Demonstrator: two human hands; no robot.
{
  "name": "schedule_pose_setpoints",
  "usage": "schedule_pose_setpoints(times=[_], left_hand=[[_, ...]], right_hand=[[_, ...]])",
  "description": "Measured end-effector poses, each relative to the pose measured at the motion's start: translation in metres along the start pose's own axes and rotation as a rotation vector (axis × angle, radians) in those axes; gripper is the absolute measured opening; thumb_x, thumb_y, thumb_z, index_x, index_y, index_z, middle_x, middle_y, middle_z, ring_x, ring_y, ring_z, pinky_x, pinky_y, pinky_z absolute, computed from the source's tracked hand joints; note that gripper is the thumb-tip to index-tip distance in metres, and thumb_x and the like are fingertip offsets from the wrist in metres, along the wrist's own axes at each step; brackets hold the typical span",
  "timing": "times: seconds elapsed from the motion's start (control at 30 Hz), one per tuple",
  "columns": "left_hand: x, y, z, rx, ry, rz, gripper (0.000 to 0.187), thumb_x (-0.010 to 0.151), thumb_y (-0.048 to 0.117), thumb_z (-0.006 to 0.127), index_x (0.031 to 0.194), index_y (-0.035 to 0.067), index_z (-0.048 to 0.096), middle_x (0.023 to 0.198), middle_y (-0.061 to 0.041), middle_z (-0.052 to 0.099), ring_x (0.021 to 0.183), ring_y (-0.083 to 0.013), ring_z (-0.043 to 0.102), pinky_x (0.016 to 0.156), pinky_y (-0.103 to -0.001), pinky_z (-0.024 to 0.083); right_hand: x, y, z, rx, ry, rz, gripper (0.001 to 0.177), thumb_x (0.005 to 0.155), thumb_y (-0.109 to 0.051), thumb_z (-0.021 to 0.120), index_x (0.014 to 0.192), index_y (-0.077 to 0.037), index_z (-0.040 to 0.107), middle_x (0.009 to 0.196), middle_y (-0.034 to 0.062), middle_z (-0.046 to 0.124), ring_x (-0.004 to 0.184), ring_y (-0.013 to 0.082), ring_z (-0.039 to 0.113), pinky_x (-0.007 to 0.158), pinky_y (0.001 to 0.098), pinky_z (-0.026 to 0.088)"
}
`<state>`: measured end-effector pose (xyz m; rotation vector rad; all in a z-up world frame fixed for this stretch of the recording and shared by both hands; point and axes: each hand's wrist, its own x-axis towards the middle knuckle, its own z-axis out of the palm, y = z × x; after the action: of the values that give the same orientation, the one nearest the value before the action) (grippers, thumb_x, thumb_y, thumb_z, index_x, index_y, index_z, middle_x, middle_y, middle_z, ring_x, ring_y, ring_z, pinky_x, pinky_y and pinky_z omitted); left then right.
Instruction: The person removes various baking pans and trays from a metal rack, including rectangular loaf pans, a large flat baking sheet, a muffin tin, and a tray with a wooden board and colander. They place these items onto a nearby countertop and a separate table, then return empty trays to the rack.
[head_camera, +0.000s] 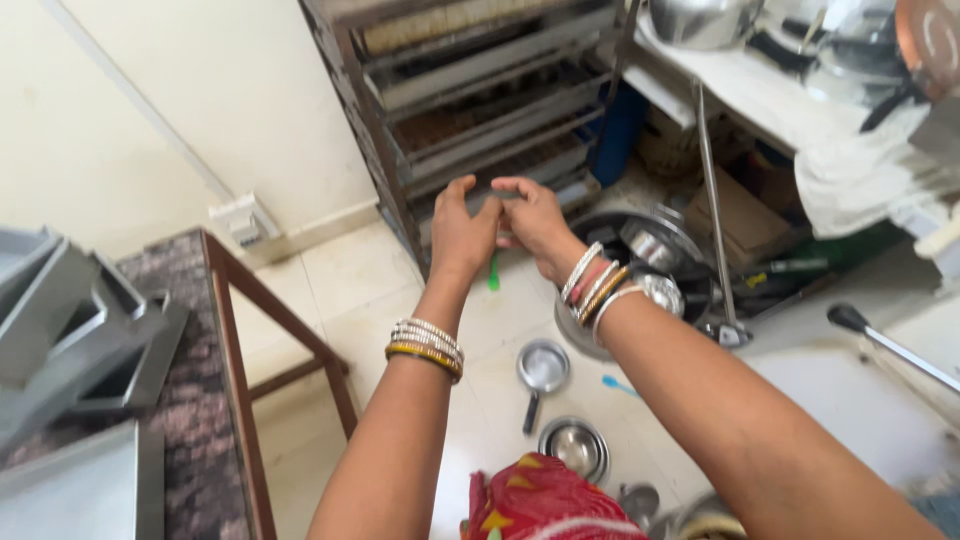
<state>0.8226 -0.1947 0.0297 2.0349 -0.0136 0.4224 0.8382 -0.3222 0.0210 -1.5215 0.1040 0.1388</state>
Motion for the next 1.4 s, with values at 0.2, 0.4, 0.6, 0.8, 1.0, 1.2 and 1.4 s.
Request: schedule_pose_setpoints(times=[0.2,0.4,0.6,0.8,1.0,1.2,1.4], left_hand=[[0.075,-0.005,-0.01,-0.124,-0.006,-0.06,0.063,0.085,0.03,0.069,0.141,0.008,0.052,0.143,-0.016,0.056,0.124,-0.03,0.061,0.101,-0.04,0.05],[0.175,-0.014,-0.003,-0.229,0.139,-0.023,0.063,0.086,0.026,0.069,0.143,0.006,0.048,0.145,-0.017,0.054,0.12,-0.029,0.066,0.098,-0.038,0.053],[0.266,-0.007,0.007,-0.386,0.197,-0.334,0.062,0.088,0.026,0.068,0.144,0.01,0.046,0.149,-0.015,0.05,0.134,-0.0297,0.051,0.107,-0.042,0.042],[0.33,-0.024,0.0,-0.441,0.313,-0.37,0.056,0.092,0.026,0.062,0.144,0.01,0.045,0.151,-0.014,0.046,0.137,-0.0293,0.047,0.11,-0.041,0.039],[0.401,-0.059,0.004,-0.202,0.465,-0.33,0.063,0.091,0.024,0.069,0.145,0.008,0.042,0.155,-0.018,0.04,0.145,-0.0338,0.037,0.117,-0.045,0.032],[0.473,-0.083,-0.004,0.036,0.419,-0.597,0.081,0.084,0.04,0.073,0.151,0.014,0.035,0.159,-0.013,0.032,0.148,-0.032,0.028,0.115,-0.062,0.026],[0.49,-0.069,-0.008,-0.009,0.316,-0.744,0.081,0.088,0.043,0.068,0.155,0.019,0.029,0.168,-0.014,0.011,0.156,-0.032,0.009,0.118,-0.07,0.014]], right_hand=[[0.077,-0.03,0.019,0.091,0.024,-0.036,0.042,0.09,-0.018,0.064,0.131,-0.012,0.06,0.105,0.0037,0.068,0.088,0.0142,0.064,0.075,0.0344,0.059],[0.171,-0.066,0.023,0.218,0.016,-0.038,0.038,0.092,-0.026,0.06,0.127,-0.012,0.058,0.112,0.0074,0.071,0.096,0.0213,0.07,0.083,0.0422,0.057],[0.27,-0.103,0.007,0.323,0.084,0.022,0.041,0.092,-0.031,0.061,0.127,-0.01,0.054,0.118,0.0131,0.07,0.102,0.0282,0.07,0.086,0.0469,0.057],[0.356,-0.116,-0.002,0.375,0.103,0.059,0.05,0.092,-0.039,0.06,0.131,-0.01,0.053,0.127,0.0161,0.066,0.11,0.0314,0.067,0.088,0.0476,0.056],[0.427,-0.121,-0.001,0.363,0.158,0.073,0.054,0.093,-0.039,0.057,0.137,-0.008,0.051,0.136,0.0178,0.06,0.117,0.0348,0.063,0.09,0.0503,0.056],[0.513,-0.109,-0.006,0.41,0.307,0.171,0.062,0.097,-0.033,0.055,0.152,-0.011,0.037,0.147,0.0207,0.045,0.13,0.0373,0.053,0.101,0.0566,0.053],[0.6,-0.058,-0.023,0.539,0.421,0.24,0.056,0.101,-0.023,0.041,0.154,-0.005,0.035,0.145,0.0222,0.047,0.13,0.0382,0.054,0.1,0.0595,0.053]])
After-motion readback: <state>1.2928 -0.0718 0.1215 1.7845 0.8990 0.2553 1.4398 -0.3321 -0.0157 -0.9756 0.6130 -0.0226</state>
